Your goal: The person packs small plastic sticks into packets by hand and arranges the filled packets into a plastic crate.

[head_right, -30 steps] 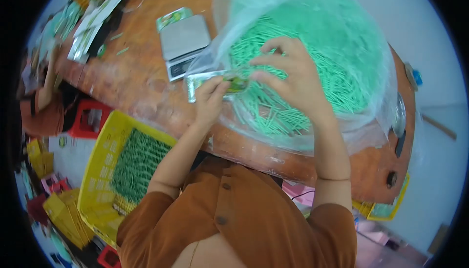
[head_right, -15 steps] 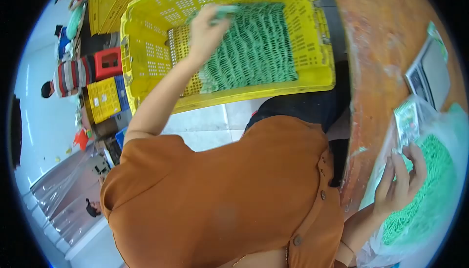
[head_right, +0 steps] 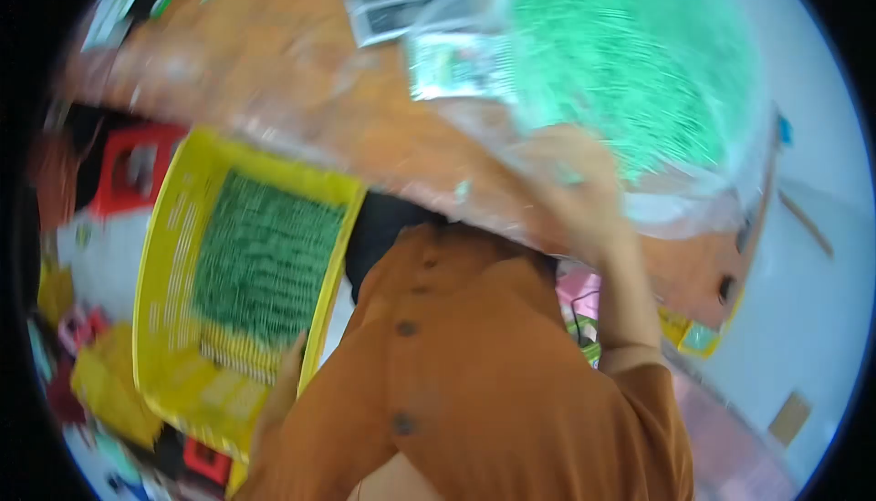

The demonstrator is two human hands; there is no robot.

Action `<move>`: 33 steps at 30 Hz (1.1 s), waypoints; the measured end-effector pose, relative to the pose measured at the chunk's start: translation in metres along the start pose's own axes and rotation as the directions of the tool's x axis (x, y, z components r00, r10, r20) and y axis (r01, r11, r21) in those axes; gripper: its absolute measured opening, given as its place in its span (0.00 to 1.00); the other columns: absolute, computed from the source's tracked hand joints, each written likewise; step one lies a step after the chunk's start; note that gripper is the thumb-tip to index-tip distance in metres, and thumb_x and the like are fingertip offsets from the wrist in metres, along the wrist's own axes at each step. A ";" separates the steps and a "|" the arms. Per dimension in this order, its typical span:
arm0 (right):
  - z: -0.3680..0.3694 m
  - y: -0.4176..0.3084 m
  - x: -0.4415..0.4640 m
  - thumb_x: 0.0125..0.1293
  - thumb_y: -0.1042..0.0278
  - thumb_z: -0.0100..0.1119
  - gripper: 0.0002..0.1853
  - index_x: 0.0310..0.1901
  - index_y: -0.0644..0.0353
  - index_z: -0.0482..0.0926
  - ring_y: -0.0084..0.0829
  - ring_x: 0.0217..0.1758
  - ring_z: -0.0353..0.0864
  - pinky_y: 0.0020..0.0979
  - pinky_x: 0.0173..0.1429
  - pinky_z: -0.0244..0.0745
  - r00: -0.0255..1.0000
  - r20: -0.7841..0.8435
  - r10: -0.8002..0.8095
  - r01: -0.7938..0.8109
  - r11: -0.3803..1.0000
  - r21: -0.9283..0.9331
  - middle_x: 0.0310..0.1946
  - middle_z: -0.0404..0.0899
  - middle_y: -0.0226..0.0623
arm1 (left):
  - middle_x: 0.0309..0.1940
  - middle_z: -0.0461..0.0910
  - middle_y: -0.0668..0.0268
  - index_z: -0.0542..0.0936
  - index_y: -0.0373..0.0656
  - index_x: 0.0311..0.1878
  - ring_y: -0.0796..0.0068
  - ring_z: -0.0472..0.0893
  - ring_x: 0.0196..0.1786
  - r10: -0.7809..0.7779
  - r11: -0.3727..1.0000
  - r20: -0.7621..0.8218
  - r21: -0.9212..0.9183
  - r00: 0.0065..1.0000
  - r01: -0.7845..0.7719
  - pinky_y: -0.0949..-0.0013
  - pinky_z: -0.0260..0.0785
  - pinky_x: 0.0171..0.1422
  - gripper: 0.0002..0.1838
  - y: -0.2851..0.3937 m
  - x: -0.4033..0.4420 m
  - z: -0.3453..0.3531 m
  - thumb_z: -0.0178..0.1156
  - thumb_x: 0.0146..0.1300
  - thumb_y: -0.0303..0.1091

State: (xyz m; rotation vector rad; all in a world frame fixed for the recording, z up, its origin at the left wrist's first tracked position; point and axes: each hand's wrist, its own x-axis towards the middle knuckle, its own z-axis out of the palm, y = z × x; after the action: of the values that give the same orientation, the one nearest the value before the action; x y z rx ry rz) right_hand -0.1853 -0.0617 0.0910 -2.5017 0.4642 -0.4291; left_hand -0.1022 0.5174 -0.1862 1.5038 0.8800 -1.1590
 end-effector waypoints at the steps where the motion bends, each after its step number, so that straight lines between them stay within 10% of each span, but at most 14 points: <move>1: -0.004 0.018 -0.004 0.51 0.77 0.60 0.07 0.34 0.61 0.80 0.37 0.39 0.77 0.33 0.46 0.70 0.995 -0.097 0.000 0.004 0.999 0.038 0.34 0.80 0.39 | 0.53 0.71 0.54 0.62 0.31 0.60 0.62 0.72 0.53 -0.056 0.986 -0.073 0.151 0.996 0.067 0.63 0.67 0.56 0.35 0.007 -0.014 0.011 0.65 0.52 0.36; 3: -0.013 0.034 -0.011 0.55 0.83 0.56 0.06 0.35 0.66 0.79 0.35 0.41 0.78 0.32 0.48 0.71 0.996 -0.076 0.047 -0.049 0.998 -0.025 0.34 0.80 0.41 | 0.43 0.76 0.50 0.68 0.25 0.52 0.61 0.78 0.40 -0.121 0.946 -0.139 0.284 0.983 0.157 0.61 0.72 0.43 0.32 0.034 -0.053 0.043 0.66 0.48 0.38; 5: -0.013 0.061 -0.010 0.59 0.83 0.53 0.05 0.36 0.69 0.78 0.33 0.40 0.77 0.31 0.48 0.71 0.999 0.049 0.003 -0.006 0.999 0.046 0.35 0.79 0.42 | 0.25 0.77 0.55 0.77 0.34 0.36 0.68 0.77 0.27 0.407 0.537 -0.100 0.830 0.908 -0.149 0.64 0.68 0.26 0.14 -0.017 -0.007 -0.008 0.61 0.48 0.34; 7: 0.000 0.060 -0.005 0.62 0.80 0.52 0.05 0.37 0.70 0.77 0.31 0.40 0.76 0.29 0.49 0.70 0.989 0.143 0.030 -0.027 0.999 -0.027 0.35 0.79 0.41 | 0.24 0.77 0.59 0.78 0.33 0.36 0.70 0.74 0.23 0.079 0.776 -0.029 0.629 0.996 -0.043 0.65 0.66 0.26 0.12 -0.013 -0.004 -0.031 0.59 0.50 0.32; 13: 0.028 0.047 0.015 0.63 0.77 0.53 0.06 0.37 0.70 0.76 0.30 0.39 0.75 0.27 0.48 0.69 0.965 0.261 -0.036 0.052 0.997 -0.054 0.35 0.78 0.39 | 0.26 0.76 0.65 0.77 0.37 0.47 0.76 0.71 0.27 0.121 0.849 0.046 0.514 0.992 -0.127 0.71 0.65 0.29 0.17 -0.017 -0.013 -0.046 0.55 0.51 0.23; 19: 0.039 0.041 0.031 0.64 0.76 0.52 0.06 0.38 0.71 0.76 0.28 0.39 0.75 0.26 0.48 0.69 0.962 0.274 -0.004 0.023 0.998 -0.066 0.35 0.78 0.38 | 0.27 0.76 0.58 0.78 0.34 0.43 0.66 0.75 0.32 -0.093 0.885 -0.102 0.448 0.990 0.129 0.65 0.68 0.35 0.13 -0.006 -0.028 -0.068 0.54 0.53 0.23; 20: 0.040 0.041 0.032 0.64 0.76 0.52 0.06 0.38 0.70 0.76 0.28 0.39 0.75 0.26 0.48 0.69 0.963 0.269 0.002 0.018 0.997 -0.074 0.35 0.78 0.38 | 0.27 0.77 0.57 0.78 0.34 0.43 0.63 0.76 0.33 -0.005 0.497 0.084 0.865 0.996 -0.071 0.64 0.69 0.35 0.13 -0.016 -0.016 -0.086 0.56 0.53 0.25; 22: 0.040 0.039 0.035 0.64 0.76 0.52 0.06 0.38 0.70 0.76 0.28 0.39 0.75 0.26 0.48 0.69 0.963 0.270 0.009 0.013 0.997 -0.082 0.35 0.78 0.38 | 0.28 0.78 0.56 0.78 0.34 0.43 0.61 0.78 0.34 -0.030 -0.055 0.287 0.956 0.958 -0.288 0.63 0.70 0.36 0.13 -0.030 -0.003 -0.098 0.58 0.54 0.28; 23: 0.041 0.038 0.036 0.64 0.76 0.52 0.06 0.38 0.70 0.77 0.28 0.39 0.75 0.26 0.48 0.69 0.964 0.267 0.017 0.006 0.996 -0.086 0.35 0.78 0.38 | 0.29 0.79 0.56 0.78 0.34 0.43 0.60 0.78 0.35 -0.025 0.464 -0.093 0.881 0.995 0.094 0.62 0.70 0.38 0.16 -0.036 0.003 -0.102 0.62 0.51 0.31; 24: 0.043 0.038 0.038 0.64 0.76 0.52 0.06 0.38 0.70 0.77 0.28 0.39 0.75 0.26 0.48 0.69 0.964 0.265 0.017 0.006 0.996 -0.083 0.35 0.78 0.38 | 0.29 0.79 0.56 0.78 0.33 0.42 0.59 0.78 0.36 -0.118 0.670 -0.255 0.693 0.960 0.267 0.62 0.71 0.39 0.17 -0.029 -0.001 -0.096 0.64 0.50 0.33; 25: 0.045 0.038 0.039 0.64 0.76 0.52 0.07 0.38 0.70 0.77 0.28 0.39 0.75 0.26 0.49 0.69 0.963 0.268 0.026 -0.006 0.997 -0.075 0.35 0.78 0.38 | 0.29 0.80 0.56 0.78 0.33 0.42 0.58 0.78 0.37 -0.206 0.818 -0.408 0.427 0.889 0.386 0.61 0.71 0.40 0.19 -0.021 -0.005 -0.090 0.66 0.49 0.35; 27: 0.050 0.038 0.041 0.64 0.76 0.52 0.07 0.38 0.70 0.77 0.28 0.40 0.75 0.26 0.49 0.69 0.964 0.263 0.041 -0.024 0.998 -0.066 0.35 0.78 0.38 | 0.31 0.80 0.57 0.78 0.33 0.38 0.63 0.79 0.36 0.185 0.800 -0.576 0.559 0.796 0.218 0.63 0.71 0.40 0.16 0.018 -0.034 -0.035 0.65 0.48 0.34; 30: 0.060 0.034 0.041 0.64 0.76 0.52 0.07 0.38 0.70 0.76 0.28 0.40 0.75 0.27 0.50 0.68 0.953 0.302 -0.035 0.056 0.997 -0.061 0.35 0.78 0.38 | 0.28 0.79 0.58 0.78 0.35 0.35 0.65 0.78 0.33 0.240 0.930 -0.471 0.362 0.849 -0.062 0.65 0.70 0.37 0.10 -0.014 -0.005 -0.020 0.61 0.48 0.27; 33: 0.060 0.032 0.043 0.64 0.76 0.52 0.07 0.38 0.71 0.76 0.29 0.40 0.75 0.27 0.50 0.68 0.939 0.341 -0.035 0.060 0.996 -0.064 0.36 0.78 0.38 | 0.24 0.76 0.62 0.77 0.36 0.35 0.66 0.76 0.29 0.001 0.898 0.119 -0.438 0.993 0.052 0.69 0.69 0.33 0.10 0.003 -0.012 -0.015 0.55 0.47 0.26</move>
State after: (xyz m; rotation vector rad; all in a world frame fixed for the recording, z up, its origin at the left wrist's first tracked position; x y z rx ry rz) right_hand -0.1316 -0.0770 0.0339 -2.5911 0.2859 0.0083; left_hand -0.0992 0.5315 -0.1731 1.0459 1.0049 -0.9726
